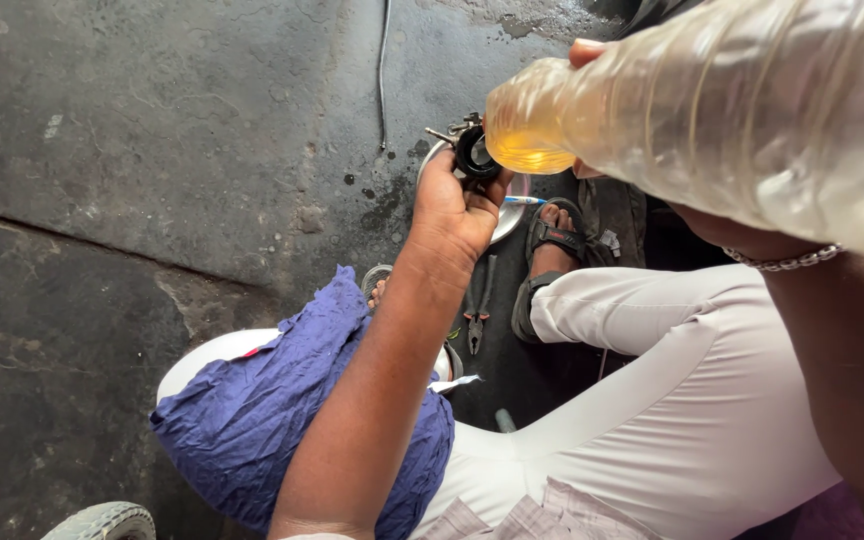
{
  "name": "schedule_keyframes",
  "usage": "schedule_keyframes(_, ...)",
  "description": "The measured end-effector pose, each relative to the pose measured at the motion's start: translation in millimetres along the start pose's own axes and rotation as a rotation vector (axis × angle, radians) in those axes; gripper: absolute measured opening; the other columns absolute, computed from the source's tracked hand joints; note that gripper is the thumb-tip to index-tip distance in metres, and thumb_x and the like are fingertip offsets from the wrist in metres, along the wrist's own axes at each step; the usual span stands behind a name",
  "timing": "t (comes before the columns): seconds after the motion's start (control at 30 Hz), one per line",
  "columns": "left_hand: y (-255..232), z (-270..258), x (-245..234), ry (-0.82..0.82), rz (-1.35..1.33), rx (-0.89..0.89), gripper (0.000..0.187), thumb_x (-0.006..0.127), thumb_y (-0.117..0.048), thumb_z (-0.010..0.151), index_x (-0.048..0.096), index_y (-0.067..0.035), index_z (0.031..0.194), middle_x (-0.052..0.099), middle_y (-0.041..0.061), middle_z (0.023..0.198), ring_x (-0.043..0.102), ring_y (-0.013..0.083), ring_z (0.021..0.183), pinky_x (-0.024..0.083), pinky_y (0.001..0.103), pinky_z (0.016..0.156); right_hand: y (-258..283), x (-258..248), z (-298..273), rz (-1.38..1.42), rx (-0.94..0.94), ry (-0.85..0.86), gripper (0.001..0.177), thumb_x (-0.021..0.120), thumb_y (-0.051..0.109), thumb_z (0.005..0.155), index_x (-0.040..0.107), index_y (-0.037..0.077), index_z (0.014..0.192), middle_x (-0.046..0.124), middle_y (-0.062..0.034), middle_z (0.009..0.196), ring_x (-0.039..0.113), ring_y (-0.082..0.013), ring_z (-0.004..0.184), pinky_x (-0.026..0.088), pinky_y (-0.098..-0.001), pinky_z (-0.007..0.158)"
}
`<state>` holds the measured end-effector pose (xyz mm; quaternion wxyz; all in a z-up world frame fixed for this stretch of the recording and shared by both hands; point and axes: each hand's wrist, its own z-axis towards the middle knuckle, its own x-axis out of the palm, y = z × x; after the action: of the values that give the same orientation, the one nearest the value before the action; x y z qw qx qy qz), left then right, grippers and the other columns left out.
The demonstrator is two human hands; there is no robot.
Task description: The person wipes their hands with a blue cloth and uses a toothbrush to scrub a carburetor over a bowl. They then pour liquid from a plastic bottle into the carburetor while scrubbing it with the toothbrush.
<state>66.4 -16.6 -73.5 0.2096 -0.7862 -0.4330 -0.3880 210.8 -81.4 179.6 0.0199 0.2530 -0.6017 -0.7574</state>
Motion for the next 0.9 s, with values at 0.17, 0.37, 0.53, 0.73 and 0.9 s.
schedule_keyframes(0.17,-3,-4,4,-0.034,-0.006,0.005,0.030,0.049,-0.025,0.101,0.066,-0.001,0.106,0.071,0.013,0.102,0.072,0.0253,0.086,0.065,0.038,0.074,13,-10,0,-0.042,-0.081,0.035,0.045,0.071,0.029,0.104,0.054,0.007,0.139,0.061,-0.0110,0.135,0.062,-0.0252,0.130,0.044,-0.0418,0.121)
schedule_keyframes(0.37,-1,11,-6,-0.043,-0.014,0.001,0.023,0.055,-0.026,0.101,0.069,-0.008,0.101,0.072,0.005,0.093,0.069,0.0142,0.077,0.057,0.025,0.062,24,-31,18,-0.104,-0.201,0.090,0.038,0.068,0.032,0.103,0.058,0.007,0.129,0.066,-0.0175,0.116,0.069,-0.0360,0.120,0.043,-0.0545,0.120)
schedule_keyframes(0.53,-4,-4,7,-0.024,-0.013,0.023,0.023,0.052,-0.024,0.101,0.067,-0.007,0.101,0.072,0.006,0.091,0.070,0.0170,0.075,0.059,0.029,0.064,32,-54,36,-0.094,-0.369,0.653,0.041,0.053,0.030,0.102,0.050,0.005,0.133,0.058,-0.0240,0.139,0.052,-0.0455,0.144,0.030,-0.0662,0.127)
schedule_keyframes(0.73,-1,7,6,0.079,-0.021,0.001,0.037,0.043,-0.025,0.101,0.067,0.002,0.106,0.072,0.018,0.093,0.072,0.0293,0.078,0.062,0.033,0.066,50,-37,25,-0.196,-0.405,0.559,0.040,0.060,0.029,0.097,0.050,0.008,0.129,0.058,-0.0172,0.134,0.052,-0.0393,0.140,0.028,-0.0681,0.123)
schedule_keyframes(0.9,7,24,-1,0.104,-0.035,0.028,0.040,0.039,-0.028,0.103,0.066,0.001,0.110,0.072,0.018,0.098,0.073,0.0314,0.081,0.061,0.035,0.066,36,-50,22,-0.101,-0.382,0.613,0.032,0.060,0.020,0.099,0.053,0.012,0.129,0.061,-0.0163,0.133,0.053,-0.0375,0.142,0.026,-0.0683,0.127)
